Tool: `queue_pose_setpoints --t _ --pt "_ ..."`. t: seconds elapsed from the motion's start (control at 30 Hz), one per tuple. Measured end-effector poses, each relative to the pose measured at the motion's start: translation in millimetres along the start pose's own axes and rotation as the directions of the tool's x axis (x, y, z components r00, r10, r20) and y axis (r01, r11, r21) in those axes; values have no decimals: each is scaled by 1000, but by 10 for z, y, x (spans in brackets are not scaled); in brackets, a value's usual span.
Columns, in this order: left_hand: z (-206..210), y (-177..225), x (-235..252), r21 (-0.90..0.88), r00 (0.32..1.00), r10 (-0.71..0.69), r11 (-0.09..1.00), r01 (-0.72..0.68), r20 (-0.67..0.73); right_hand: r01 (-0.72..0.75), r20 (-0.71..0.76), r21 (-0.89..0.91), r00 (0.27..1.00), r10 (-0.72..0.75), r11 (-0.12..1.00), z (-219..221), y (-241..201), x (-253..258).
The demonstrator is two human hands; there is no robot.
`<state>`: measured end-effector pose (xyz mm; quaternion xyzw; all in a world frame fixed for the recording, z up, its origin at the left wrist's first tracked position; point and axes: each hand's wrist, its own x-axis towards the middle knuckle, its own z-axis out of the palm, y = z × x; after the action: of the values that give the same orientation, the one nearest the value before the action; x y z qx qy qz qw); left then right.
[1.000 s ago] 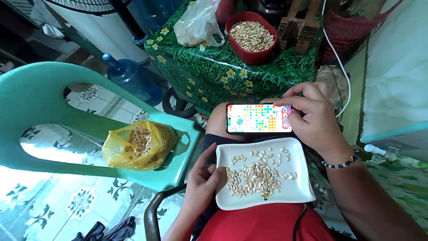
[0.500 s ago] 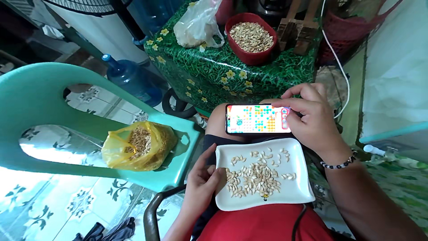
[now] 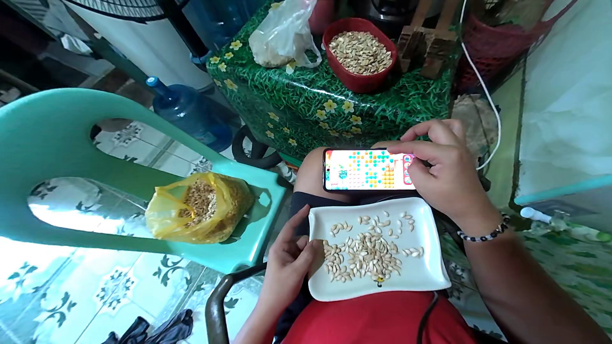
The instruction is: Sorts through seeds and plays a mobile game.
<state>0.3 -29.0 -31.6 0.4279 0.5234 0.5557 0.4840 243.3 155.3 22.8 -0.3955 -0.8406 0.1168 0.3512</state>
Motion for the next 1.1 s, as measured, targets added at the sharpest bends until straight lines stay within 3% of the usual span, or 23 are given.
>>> queue_pose_setpoints --t 1.1 --pt "-5 -7 -2 -7 1000 7 1000 -7 8 91 137 -75 987 -81 993 147 -185 157"
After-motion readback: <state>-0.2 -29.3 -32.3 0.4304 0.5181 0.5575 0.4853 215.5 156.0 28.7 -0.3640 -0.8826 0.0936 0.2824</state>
